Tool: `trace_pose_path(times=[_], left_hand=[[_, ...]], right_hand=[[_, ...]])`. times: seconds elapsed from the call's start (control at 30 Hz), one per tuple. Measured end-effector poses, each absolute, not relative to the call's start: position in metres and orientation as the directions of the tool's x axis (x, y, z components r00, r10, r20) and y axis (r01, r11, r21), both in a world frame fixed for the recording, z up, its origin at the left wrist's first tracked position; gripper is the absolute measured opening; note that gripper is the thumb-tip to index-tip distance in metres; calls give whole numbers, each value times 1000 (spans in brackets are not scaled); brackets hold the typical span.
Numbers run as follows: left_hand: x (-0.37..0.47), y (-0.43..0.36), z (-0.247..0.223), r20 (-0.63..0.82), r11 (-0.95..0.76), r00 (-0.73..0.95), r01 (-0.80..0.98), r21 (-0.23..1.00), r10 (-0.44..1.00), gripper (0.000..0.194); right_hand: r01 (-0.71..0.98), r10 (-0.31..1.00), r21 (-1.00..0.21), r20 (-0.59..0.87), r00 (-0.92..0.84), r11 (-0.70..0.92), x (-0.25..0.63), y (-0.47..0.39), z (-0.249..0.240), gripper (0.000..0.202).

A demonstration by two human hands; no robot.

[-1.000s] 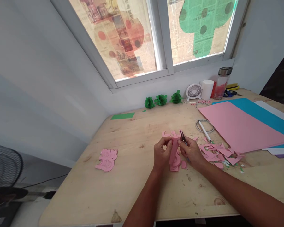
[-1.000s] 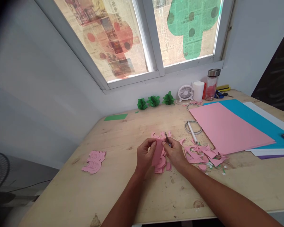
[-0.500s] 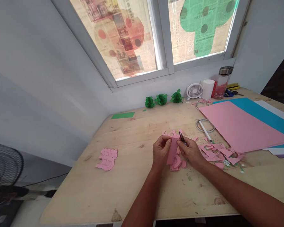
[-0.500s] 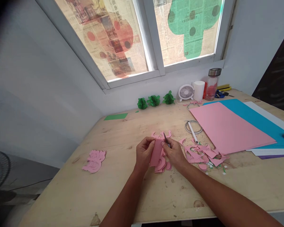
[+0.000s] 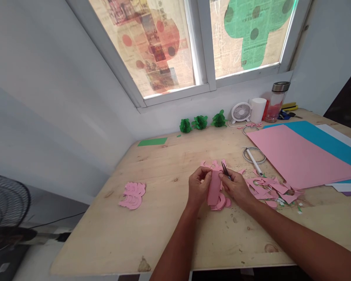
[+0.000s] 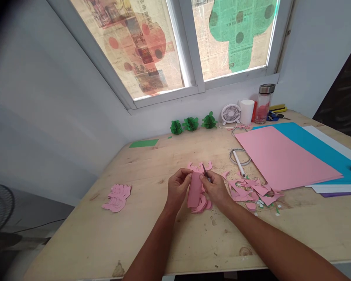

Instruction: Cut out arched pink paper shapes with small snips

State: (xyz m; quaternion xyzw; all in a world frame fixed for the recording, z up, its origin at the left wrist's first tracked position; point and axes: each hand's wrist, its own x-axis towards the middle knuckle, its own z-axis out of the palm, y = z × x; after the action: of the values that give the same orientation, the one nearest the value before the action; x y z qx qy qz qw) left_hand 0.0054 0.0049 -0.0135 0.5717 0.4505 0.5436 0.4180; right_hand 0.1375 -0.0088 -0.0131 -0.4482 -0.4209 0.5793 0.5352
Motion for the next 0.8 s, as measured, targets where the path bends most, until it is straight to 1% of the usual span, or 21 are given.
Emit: trace_pose_path(times=[0.2, 0.33, 0.47, 0.57, 0.67, 0.73, 0.8], left_hand=[[6, 6, -13, 229, -226, -24, 96, 969, 973, 10], [5, 6, -14, 252, -246, -47, 103, 964, 967, 10], [1, 8, -14, 252, -244, -162, 71, 967, 954, 9], [-5, 13, -11, 178, -183, -260, 8, 983, 949, 10], [-12, 17, -8, 93, -115, -308, -53, 992, 947, 11], [-17, 19, -6, 37, -66, -299, -88, 994, 954, 12], [-20, 20, -6, -21, -4, -244, -105, 995, 970, 11]], right_hand=[[-189, 999, -981, -34, -27, -39, 138, -9, -13, 33], [-173, 999, -984, -37, -26, -41, 139, -7, -17, 32], [-147, 999, -988, -35, -1, -35, 141, -4, -23, 32], [-160, 999, -987, -25, 46, -18, 144, -1, -25, 32], [-192, 991, -981, -29, 134, -3, 146, 0, -22, 32], [-228, 981, -974, -49, 187, -5, 148, -1, -17, 31], [-287, 975, -958, -70, 211, -7, 148, -1, -13, 29]])
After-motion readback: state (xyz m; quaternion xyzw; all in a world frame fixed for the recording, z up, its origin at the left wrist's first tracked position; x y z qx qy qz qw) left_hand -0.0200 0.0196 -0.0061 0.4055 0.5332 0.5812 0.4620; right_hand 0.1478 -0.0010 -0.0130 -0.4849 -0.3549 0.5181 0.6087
